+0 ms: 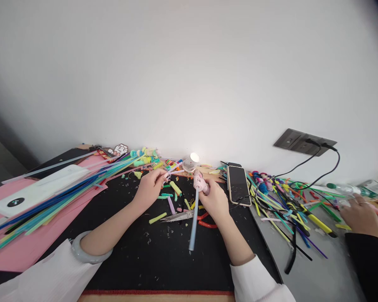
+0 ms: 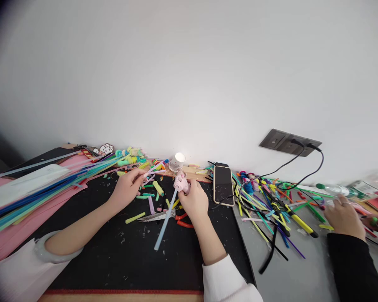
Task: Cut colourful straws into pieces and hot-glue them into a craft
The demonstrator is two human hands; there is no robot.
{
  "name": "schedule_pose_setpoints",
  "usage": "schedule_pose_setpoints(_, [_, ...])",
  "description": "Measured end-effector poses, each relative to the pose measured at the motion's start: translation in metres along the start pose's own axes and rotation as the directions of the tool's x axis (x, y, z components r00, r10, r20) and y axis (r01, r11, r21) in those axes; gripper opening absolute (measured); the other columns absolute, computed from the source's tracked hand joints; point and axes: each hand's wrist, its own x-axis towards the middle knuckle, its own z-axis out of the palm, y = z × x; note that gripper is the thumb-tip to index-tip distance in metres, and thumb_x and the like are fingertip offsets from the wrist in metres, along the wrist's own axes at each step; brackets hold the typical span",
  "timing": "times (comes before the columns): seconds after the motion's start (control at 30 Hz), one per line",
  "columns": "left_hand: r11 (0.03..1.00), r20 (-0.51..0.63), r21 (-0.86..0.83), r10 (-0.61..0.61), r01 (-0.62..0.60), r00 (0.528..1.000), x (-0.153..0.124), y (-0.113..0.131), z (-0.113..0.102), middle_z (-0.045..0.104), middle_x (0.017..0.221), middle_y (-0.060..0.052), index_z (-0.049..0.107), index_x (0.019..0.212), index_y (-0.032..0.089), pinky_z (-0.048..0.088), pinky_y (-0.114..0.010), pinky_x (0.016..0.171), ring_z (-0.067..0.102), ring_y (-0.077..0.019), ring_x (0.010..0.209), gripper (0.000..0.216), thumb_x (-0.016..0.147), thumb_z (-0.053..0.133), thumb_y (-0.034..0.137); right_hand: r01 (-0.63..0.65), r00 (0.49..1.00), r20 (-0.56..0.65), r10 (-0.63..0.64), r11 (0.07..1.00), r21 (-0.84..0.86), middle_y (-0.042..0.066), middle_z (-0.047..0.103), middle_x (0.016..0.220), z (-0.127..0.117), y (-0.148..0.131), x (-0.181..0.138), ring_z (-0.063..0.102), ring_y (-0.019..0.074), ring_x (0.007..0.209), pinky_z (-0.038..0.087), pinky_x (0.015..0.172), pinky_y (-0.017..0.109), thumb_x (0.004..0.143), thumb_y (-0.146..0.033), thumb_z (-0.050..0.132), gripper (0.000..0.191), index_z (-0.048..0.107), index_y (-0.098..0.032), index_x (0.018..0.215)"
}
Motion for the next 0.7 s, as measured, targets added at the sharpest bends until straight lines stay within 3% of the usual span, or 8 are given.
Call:
schedule_pose_setpoints(0.17, [1.0, 0.007, -0.003, 0.003, -0.003, 1.0, 0.0001, -0.0002, 0.0002, 0.055, 0.061, 0.002, 0.06, 0.081, 0.022, 0.048, -0.027, 0.055, 0.056, -0.0171, 0.059, 0.022, 0.09, 0.044, 0.033, -0.041, 0.998, 0.052, 0.048, 0.992, -0.118, 0.012, 0.066, 0.113, 0.0013, 0.0014, 0.0007, 0.065, 0.0261, 0.095, 0.043, 0.073, 0.032, 0.079, -0.025, 0.055, 0.038, 0.058, -0.019, 0.117])
schedule_pose_setpoints(0.37, [1.0, 0.051, 0.009, 0.019, -0.02, 0.999, -0.0009, 0.0, 0.0011, 0.054, 0.062, 0.002, 0.058, 0.079, 0.022, 0.046, -0.026, 0.056, 0.055, -0.0164, 0.059, 0.021, 0.091, 0.043, 0.031, -0.014, 0.999, 0.048, 0.023, 0.98, -0.196, 0.014, 0.063, 0.112, 0.0009, -0.0027, -0.0029, 0.056, 0.0337, 0.107, 0.045, 0.081, 0.041, 0.079, -0.03, 0.057, 0.043, 0.058, -0.018, 0.12])
schedule_pose_setpoints(0.5, [0.998, 0.076, 0.031, 0.054, -0.056, 0.996, -0.0007, 0.0021, 0.0009, 0.057, 0.066, 0.001, 0.057, 0.078, 0.022, 0.043, -0.026, 0.056, 0.054, -0.0164, 0.059, 0.022, 0.092, 0.043, 0.031, 0.063, 0.994, -0.077, -0.073, 0.991, -0.119, 0.016, 0.058, 0.116, 0.0016, -0.002, -0.0038, 0.053, 0.035, 0.109, 0.046, 0.086, 0.046, 0.079, -0.031, 0.057, 0.045, 0.058, -0.017, 0.121])
schedule_pose_setpoints(0.57, [0.997, 0.107, 0.024, 0.074, -0.077, 0.991, -0.0007, 0.0043, 0.0008, 0.058, 0.068, 0.001, 0.056, 0.078, 0.022, 0.042, -0.026, 0.056, 0.054, -0.0163, 0.06, 0.022, 0.092, 0.043, 0.031, 0.205, 0.955, -0.214, -0.204, 0.979, -0.02, 0.017, 0.055, 0.121, 0.0017, -0.0017, -0.0039, 0.051, 0.033, 0.115, 0.044, 0.093, 0.047, 0.081, -0.028, 0.056, 0.047, 0.055, -0.016, 0.126])
schedule_pose_setpoints(0.63, [0.994, 0.162, 0.007, 0.104, -0.106, 0.981, -0.0012, 0.0066, 0.0012, 0.058, 0.069, 0.001, 0.056, 0.077, 0.021, 0.041, -0.026, 0.058, 0.054, -0.016, 0.061, 0.023, 0.093, 0.042, 0.031, 0.375, 0.881, -0.328, -0.342, 0.926, 0.04, 0.016, 0.053, 0.125, 0.0016, -0.0034, -0.0051, 0.048, 0.0304, 0.118, 0.042, 0.099, 0.046, 0.084, -0.025, 0.055, 0.046, 0.053, -0.017, 0.129])
schedule_pose_setpoints(0.7, [0.99, 0.225, -0.007, 0.137, -0.139, 0.965, -0.0022, 0.0085, 0.0023, 0.058, 0.07, 0.001, 0.056, 0.076, 0.021, 0.041, -0.026, 0.06, 0.054, -0.0157, 0.063, 0.025, 0.094, 0.042, 0.031, 0.493, 0.814, -0.369, -0.448, 0.869, 0.034, 0.014, 0.053, 0.126, 0.0025, -0.0068, -0.0074, 0.048, 0.0289, 0.118, 0.042, 0.101, 0.045, 0.086, -0.022, 0.054, 0.041, 0.056, -0.02, 0.127])
